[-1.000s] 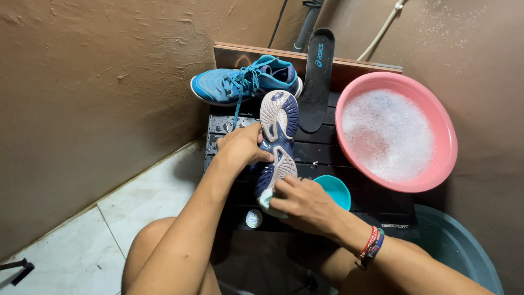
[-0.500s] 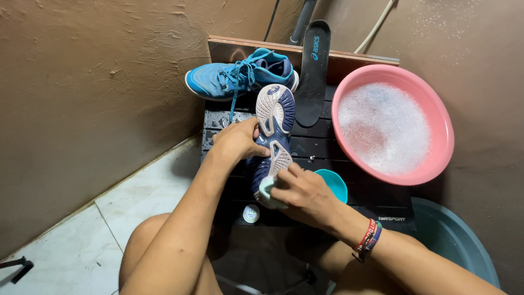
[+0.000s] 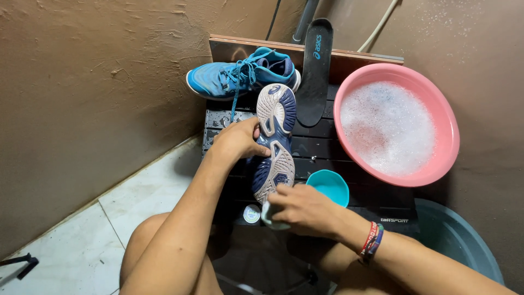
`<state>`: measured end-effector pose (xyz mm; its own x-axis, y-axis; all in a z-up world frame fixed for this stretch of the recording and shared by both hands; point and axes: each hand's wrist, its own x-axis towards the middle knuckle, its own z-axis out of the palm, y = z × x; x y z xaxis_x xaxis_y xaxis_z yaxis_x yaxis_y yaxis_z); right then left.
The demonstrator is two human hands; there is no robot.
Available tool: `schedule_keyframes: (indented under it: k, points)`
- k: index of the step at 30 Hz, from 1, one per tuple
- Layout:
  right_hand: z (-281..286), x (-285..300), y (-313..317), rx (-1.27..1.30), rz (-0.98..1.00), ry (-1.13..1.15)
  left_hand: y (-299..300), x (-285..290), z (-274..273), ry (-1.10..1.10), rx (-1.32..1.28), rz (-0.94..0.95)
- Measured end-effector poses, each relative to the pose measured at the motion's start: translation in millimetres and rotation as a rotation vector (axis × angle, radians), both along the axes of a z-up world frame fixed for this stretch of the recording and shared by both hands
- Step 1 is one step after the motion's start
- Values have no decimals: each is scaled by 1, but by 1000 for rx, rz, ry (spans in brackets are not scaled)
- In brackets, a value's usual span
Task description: The person cleans the sole of a blue and white running shoe using a small brush and soapy water. They repeatedly dip the brush into a pink basin of soapy water and scrub the shoe's sole, then rinse the brush in a larger bucket of water.
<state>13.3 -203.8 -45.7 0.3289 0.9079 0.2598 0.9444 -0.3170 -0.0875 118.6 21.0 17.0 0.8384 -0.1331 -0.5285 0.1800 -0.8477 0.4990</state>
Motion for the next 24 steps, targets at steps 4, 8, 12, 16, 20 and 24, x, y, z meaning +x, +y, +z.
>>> schedule_keyframes:
  k: [4,8,12,16,20,24]
  points:
    - [3,5,4,-45,51,28,1,-3,5,6,-1,-2]
    - [15,22,-6,-10,-81,-85,0,-2,-3,-14,-21,-5]
    - [-9,-2,-1,-57,32,20,0,0,-3,-11,-15,2]
    - [-5,-2,7,-98,69,36,0,-5,1,16,-12,4]
    - [12,25,-5,-46,-97,18,0,-4,1,19,-6,-6]
    - [25,51,-16,124,-242,-125,-1,-3,-1,6,-4,2]
